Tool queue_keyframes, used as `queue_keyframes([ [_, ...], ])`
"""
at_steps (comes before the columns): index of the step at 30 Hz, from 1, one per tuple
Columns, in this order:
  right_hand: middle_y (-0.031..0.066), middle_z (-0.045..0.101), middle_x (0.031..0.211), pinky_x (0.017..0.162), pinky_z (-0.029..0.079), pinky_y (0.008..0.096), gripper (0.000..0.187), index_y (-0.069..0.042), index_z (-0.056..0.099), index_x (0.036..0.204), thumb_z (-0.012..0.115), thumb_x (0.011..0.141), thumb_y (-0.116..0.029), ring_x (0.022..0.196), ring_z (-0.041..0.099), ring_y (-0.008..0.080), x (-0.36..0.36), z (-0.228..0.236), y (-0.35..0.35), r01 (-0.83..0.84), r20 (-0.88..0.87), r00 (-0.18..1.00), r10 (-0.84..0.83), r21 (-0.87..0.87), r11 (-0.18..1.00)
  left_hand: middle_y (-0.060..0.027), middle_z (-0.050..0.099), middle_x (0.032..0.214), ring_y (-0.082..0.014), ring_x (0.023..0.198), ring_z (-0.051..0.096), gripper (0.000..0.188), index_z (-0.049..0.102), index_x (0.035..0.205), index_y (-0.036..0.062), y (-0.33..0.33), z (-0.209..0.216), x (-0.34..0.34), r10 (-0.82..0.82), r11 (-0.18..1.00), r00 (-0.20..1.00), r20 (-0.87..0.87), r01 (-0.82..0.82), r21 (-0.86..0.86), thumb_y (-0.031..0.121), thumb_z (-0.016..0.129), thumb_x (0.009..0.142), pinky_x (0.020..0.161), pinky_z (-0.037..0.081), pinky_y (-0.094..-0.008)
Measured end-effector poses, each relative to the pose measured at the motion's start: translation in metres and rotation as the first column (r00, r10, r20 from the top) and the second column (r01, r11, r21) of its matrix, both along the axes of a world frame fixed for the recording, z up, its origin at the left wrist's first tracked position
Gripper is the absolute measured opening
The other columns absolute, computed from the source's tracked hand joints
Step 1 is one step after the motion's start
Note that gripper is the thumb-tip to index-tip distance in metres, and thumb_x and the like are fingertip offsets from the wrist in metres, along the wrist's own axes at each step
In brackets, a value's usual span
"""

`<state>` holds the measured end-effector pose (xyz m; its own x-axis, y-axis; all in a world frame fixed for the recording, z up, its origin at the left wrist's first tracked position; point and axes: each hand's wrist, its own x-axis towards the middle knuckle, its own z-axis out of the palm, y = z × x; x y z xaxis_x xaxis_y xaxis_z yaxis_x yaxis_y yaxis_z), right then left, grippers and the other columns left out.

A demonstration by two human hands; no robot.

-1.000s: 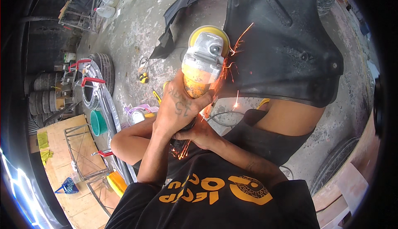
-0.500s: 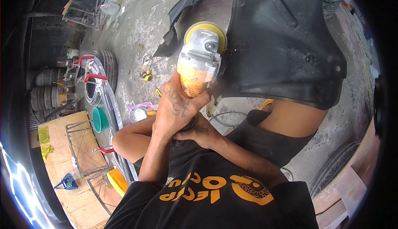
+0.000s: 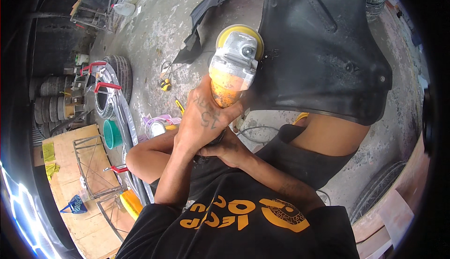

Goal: Grinding the edge of a plastic car body part using an electric angle grinder.

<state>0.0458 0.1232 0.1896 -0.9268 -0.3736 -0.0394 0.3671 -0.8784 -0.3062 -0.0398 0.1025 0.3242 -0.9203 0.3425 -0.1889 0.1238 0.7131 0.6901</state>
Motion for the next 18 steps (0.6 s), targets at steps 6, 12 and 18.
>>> queue_keyframes([
  [6,0.0097,0.059,0.130,0.105,0.052,0.0360,0.079,-0.002,0.044,0.142,0.086,0.075,-0.002,0.124,0.059,0.0217,0.0024,-0.0028,0.0001,0.025,-0.009,1.000,-0.025,0.029,0.999,-0.0228,0.074,0.096,-0.0334,0.089,0.074,0.049,0.061,0.116,-0.0060,0.0013,-0.0026,-0.0010,-0.019,1.000,1.000,-0.007,0.019,0.018,0.016,0.077,0.075,0.080,0.057,-0.0410],
  [12,0.0097,0.059,0.129,0.105,0.053,0.0363,0.078,-0.002,0.044,0.142,0.085,0.075,-0.001,0.124,0.059,0.0217,0.0019,0.0001,0.0042,-0.015,-0.005,1.000,0.015,-0.009,1.000,-0.0138,0.073,0.092,-0.0192,0.080,0.070,0.045,0.065,0.108,-0.0059,0.0017,-0.0039,-0.0001,-0.006,1.000,1.000,-0.019,0.006,0.008,0.017,0.081,0.073,0.074,0.055,-0.0342],
  [18,0.0099,0.059,0.129,0.105,0.053,0.0366,0.078,-0.002,0.044,0.142,0.085,0.075,0.000,0.123,0.059,0.0220,0.0033,-0.0045,0.0005,0.022,-0.003,1.000,-0.022,0.056,0.998,-0.0143,0.073,0.093,-0.0195,0.082,0.070,0.045,0.065,0.109,-0.0061,0.0035,-0.0026,0.0010,-0.011,0.998,0.999,-0.039,0.014,0.061,0.017,0.081,0.073,0.075,0.055,-0.0343],
])
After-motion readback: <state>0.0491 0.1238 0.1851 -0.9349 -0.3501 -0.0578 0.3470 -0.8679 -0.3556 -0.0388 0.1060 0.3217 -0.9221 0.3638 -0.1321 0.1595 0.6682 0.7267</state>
